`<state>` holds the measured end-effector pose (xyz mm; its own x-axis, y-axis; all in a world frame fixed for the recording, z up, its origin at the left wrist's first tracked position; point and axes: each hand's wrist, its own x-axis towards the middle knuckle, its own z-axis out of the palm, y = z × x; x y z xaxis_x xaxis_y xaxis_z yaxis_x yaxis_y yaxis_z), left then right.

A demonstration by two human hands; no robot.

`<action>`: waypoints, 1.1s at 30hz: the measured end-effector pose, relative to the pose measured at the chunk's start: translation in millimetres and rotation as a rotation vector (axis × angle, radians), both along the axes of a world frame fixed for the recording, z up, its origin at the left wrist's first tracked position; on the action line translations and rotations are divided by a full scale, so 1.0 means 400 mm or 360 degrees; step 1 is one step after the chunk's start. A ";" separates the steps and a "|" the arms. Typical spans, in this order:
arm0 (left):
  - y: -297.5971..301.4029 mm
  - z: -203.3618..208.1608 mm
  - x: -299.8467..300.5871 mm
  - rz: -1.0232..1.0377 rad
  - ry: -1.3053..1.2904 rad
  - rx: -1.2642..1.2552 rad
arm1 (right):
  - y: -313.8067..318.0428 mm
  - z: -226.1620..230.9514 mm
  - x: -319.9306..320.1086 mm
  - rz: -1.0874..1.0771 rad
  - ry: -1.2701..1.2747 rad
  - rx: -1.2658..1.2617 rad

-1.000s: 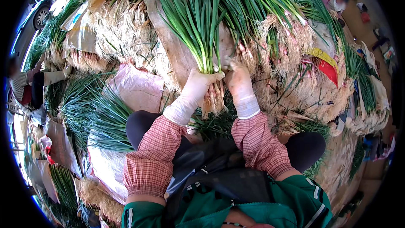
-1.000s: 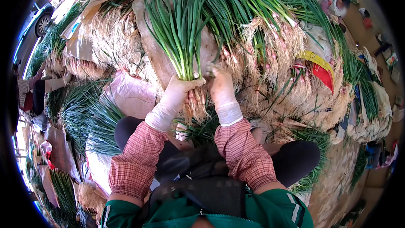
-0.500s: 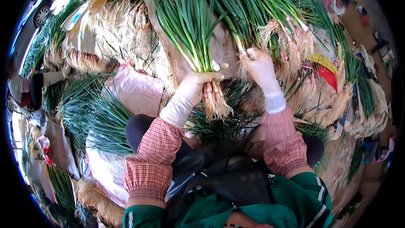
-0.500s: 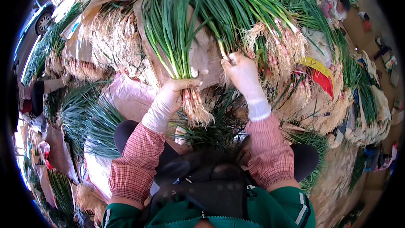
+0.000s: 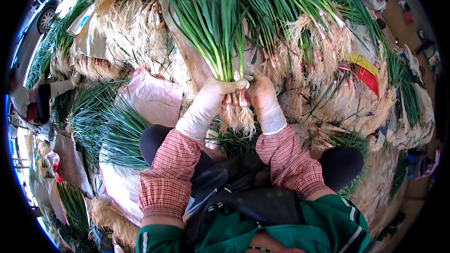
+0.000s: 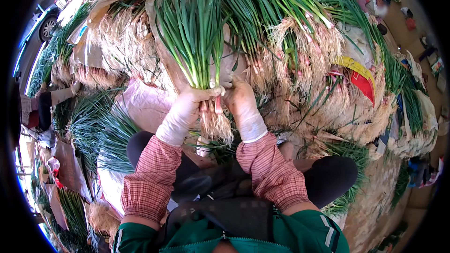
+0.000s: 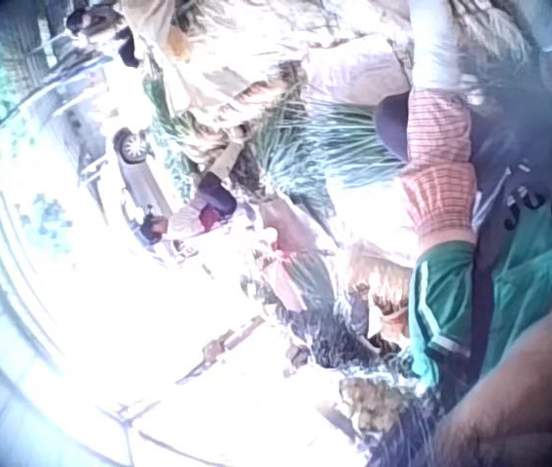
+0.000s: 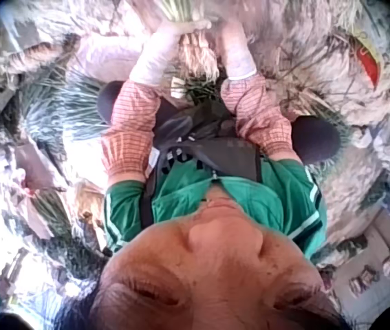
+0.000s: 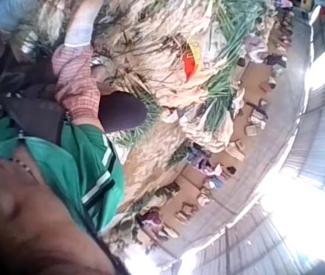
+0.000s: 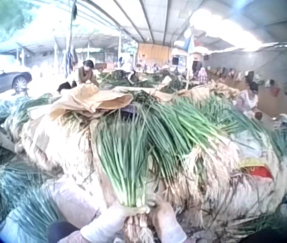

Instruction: The person cleans bundles of leeks by hand, removing outer leaves and debris while sitting among large piles of harvested vegetables.

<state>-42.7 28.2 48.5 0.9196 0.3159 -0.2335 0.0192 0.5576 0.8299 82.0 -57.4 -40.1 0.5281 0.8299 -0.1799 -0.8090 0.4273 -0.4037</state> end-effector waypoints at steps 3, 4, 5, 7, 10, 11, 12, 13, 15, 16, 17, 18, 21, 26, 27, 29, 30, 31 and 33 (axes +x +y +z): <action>0.035 -0.007 -0.031 -0.0058 -0.0065 0.0056 | -0.065 -0.122 0.017 0.0249 -0.0840 -0.0446; 0.045 0.000 -0.034 -0.0004 -0.0073 0.0150 | -0.109 -0.117 0.006 0.0633 -0.1729 -0.0617; 0.052 0.004 -0.031 0.0083 -0.0166 0.0189 | -0.138 -0.094 -0.004 0.1030 -0.2612 -0.0781; 0.033 0.016 -0.016 0.0387 -0.0063 -0.0218 | -0.139 0.014 -0.012 0.0622 -0.3119 -0.1351; 0.066 -0.031 -0.011 0.0068 -0.0170 -0.0312 | -0.046 0.190 0.084 -0.0003 -0.2348 -0.1756; 0.061 -0.037 -0.006 0.0001 -0.0107 -0.0275 | -0.029 0.204 0.120 -0.0292 -0.2459 -0.1752; 0.050 -0.028 0.001 -0.0003 -0.0111 -0.0260 | -0.028 0.185 0.150 -0.0184 -0.2703 -0.1948; 0.039 -0.019 0.004 -0.0007 -0.0115 -0.0245 | -0.030 0.141 0.181 -0.0065 -0.2942 -0.2145; 0.059 -0.043 -0.006 -0.0014 -0.0012 -0.0061 | -0.033 0.152 0.152 0.0181 -0.2951 -0.2078; 0.068 -0.057 -0.012 -0.0007 0.0041 0.0025 | -0.043 0.183 0.111 0.0218 -0.2858 -0.1941; 0.058 -0.067 -0.004 0.0022 0.0110 0.0095 | -0.079 0.194 0.072 0.0252 -0.2738 -0.1861; 0.057 -0.070 0.008 0.0057 0.0190 0.0186 | -0.102 0.168 0.039 0.0140 -0.2766 -0.1561; 0.039 -0.057 0.015 0.0180 0.0258 0.0362 | -0.131 0.151 -0.065 0.0137 -0.2321 -0.1117; 0.026 -0.027 -0.001 0.0280 0.0078 0.0305 | -0.174 0.068 -0.006 -0.0149 -0.1487 -0.1451; 0.027 -0.018 -0.003 0.0283 0.0065 0.0299 | -0.189 0.057 0.005 -0.0006 -0.1517 -0.1577; 0.024 -0.013 -0.007 0.0179 0.0082 0.0267 | -0.174 0.075 0.005 -0.0021 -0.1310 -0.1069; 0.017 -0.018 -0.010 0.0127 0.0080 0.0252 | -0.137 0.092 -0.009 -0.0035 -0.1106 -0.0761; 0.014 -0.016 -0.008 0.0069 0.0066 0.0246 | -0.075 0.117 -0.011 -0.0064 -0.0909 -0.0449; 0.003 -0.003 -0.016 0.0114 -0.0029 -0.0010 | -0.024 0.172 -0.017 0.0012 -0.0822 -0.0163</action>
<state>-49.1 29.5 47.2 0.8988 0.3797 -0.2192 -0.0361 0.5624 0.8261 75.3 -67.2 28.6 0.5638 0.8256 0.0217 -0.4965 0.3598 -0.7900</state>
